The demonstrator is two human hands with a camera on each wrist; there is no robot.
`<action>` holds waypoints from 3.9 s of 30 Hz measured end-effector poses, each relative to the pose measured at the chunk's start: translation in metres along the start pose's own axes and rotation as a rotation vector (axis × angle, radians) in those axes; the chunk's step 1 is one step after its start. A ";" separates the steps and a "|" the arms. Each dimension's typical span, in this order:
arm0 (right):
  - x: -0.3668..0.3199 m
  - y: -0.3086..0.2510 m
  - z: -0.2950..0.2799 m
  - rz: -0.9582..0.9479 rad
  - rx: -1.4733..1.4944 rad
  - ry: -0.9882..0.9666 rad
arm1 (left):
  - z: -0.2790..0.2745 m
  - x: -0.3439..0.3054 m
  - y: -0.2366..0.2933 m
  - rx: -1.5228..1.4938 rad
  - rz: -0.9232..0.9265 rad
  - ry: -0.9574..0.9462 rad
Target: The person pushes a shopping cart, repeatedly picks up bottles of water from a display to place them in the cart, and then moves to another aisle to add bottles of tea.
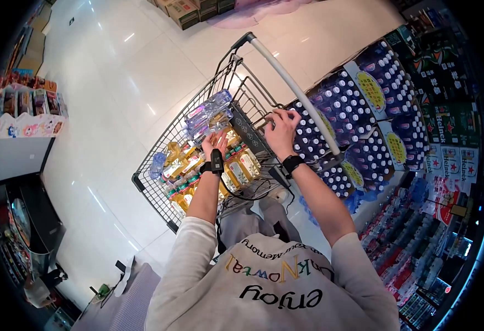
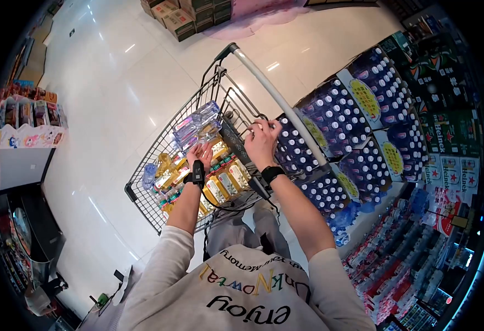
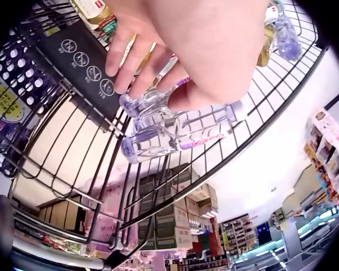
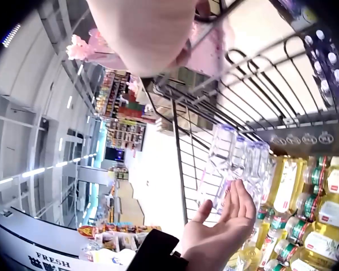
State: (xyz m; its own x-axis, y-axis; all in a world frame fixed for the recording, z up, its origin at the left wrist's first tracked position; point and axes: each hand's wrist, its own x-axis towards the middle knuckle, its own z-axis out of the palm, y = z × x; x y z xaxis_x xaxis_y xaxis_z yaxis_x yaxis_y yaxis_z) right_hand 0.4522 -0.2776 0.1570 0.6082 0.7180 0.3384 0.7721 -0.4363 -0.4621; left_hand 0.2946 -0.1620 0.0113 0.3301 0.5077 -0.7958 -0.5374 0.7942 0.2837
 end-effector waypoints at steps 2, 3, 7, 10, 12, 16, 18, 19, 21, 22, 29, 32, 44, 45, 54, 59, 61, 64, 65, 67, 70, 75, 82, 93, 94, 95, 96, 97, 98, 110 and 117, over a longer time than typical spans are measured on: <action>0.008 -0.017 0.019 0.091 0.024 -0.086 | -0.010 0.010 0.015 -0.062 0.008 0.020; 0.012 -0.024 0.026 0.061 -0.132 -0.075 | -0.012 0.018 0.022 -0.079 0.002 0.029; 0.021 -0.032 0.047 0.090 -0.364 -0.121 | -0.005 0.042 0.036 -0.069 0.025 -0.022; 0.020 -0.026 0.056 0.103 -0.434 -0.148 | 0.012 0.063 0.045 -0.068 -0.006 -0.018; 0.017 -0.022 0.055 0.054 -0.467 -0.205 | 0.026 0.071 0.054 -0.087 -0.021 0.054; 0.014 -0.015 0.049 -0.004 -0.505 -0.315 | 0.034 0.100 0.051 -0.270 -0.012 0.211; 0.010 -0.015 0.046 -0.021 -0.508 -0.321 | 0.033 0.101 0.049 -0.257 0.003 0.214; 0.008 -0.016 0.044 -0.025 -0.505 -0.340 | 0.031 0.101 0.047 -0.247 0.024 0.214; 0.005 -0.015 0.045 -0.029 -0.495 -0.354 | 0.021 0.101 0.044 -0.239 0.028 0.156; -0.002 -0.009 0.049 -0.042 -0.338 -0.373 | 0.014 0.098 0.044 -0.228 0.032 0.101; -0.063 0.017 0.101 0.358 0.235 -0.535 | -0.014 0.041 0.046 -0.130 -0.067 0.100; -0.053 0.015 0.104 0.786 0.697 -0.439 | -0.027 0.017 0.051 0.121 -0.054 -0.083; -0.075 0.019 -0.006 0.997 1.526 -0.274 | 0.081 -0.083 0.030 1.823 0.866 -0.475; -0.077 0.020 -0.022 0.986 1.586 -0.267 | 0.088 -0.083 0.017 1.294 0.512 -0.559; -0.133 0.104 -0.154 0.823 1.818 -0.058 | 0.185 -0.238 -0.155 0.426 -0.062 -0.906; -0.183 0.170 -0.211 0.897 2.044 0.212 | 0.197 -0.235 -0.282 0.427 -0.268 -1.028; -0.205 0.182 -0.241 0.889 2.112 0.246 | 0.197 -0.206 -0.336 0.419 -0.219 -1.004; -0.236 0.203 -0.261 0.860 2.139 0.316 | 0.193 -0.249 -0.378 0.547 -0.108 -0.955; -0.245 0.208 -0.265 0.805 2.161 0.341 | 0.192 -0.256 -0.387 0.549 -0.188 -1.031; -0.257 0.220 -0.267 0.804 2.177 0.388 | 0.191 -0.271 -0.403 0.595 -0.212 -1.009; -0.269 0.229 -0.268 0.768 2.235 0.420 | 0.188 -0.284 -0.414 0.649 -0.240 -0.997; -0.273 0.234 -0.270 0.750 2.269 0.414 | 0.188 -0.263 -0.428 0.659 -0.237 -1.033; -0.281 0.245 -0.267 0.825 2.203 0.482 | 0.162 -0.281 -0.440 0.778 -0.409 -0.984; -0.262 0.330 -0.272 0.962 1.511 0.254 | 0.189 -0.241 -0.477 0.971 -0.353 -0.984; -0.248 0.338 -0.283 1.004 1.424 0.298 | 0.196 -0.234 -0.484 0.969 -0.358 -0.996; -0.227 0.334 -0.309 1.052 1.465 0.372 | 0.197 -0.203 -0.500 0.967 -0.492 -0.992; -0.205 0.334 -0.328 1.038 1.443 0.407 | 0.208 -0.199 -0.508 0.964 -0.504 -0.994; -0.191 0.352 -0.332 0.980 1.379 0.332 | 0.217 -0.201 -0.514 0.994 -0.500 -1.019; -0.175 0.364 -0.340 0.923 1.312 0.258 | 0.227 -0.200 -0.519 1.022 -0.498 -1.044; -0.014 0.534 -0.371 0.632 0.391 0.456 | 0.395 -0.114 -0.634 1.198 -0.084 -1.359; 0.046 0.568 -0.388 0.696 0.132 0.520 | 0.459 -0.104 -0.666 1.322 0.025 -1.290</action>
State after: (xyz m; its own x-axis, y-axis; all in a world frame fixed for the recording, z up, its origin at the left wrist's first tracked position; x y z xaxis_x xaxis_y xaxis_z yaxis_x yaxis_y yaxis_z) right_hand 0.9899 -0.7024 0.2279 0.9649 -0.0397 0.2597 0.1862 -0.5937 -0.7829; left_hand 0.9747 -0.5906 0.1502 0.9909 -0.0743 -0.1122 0.1236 0.1722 0.9773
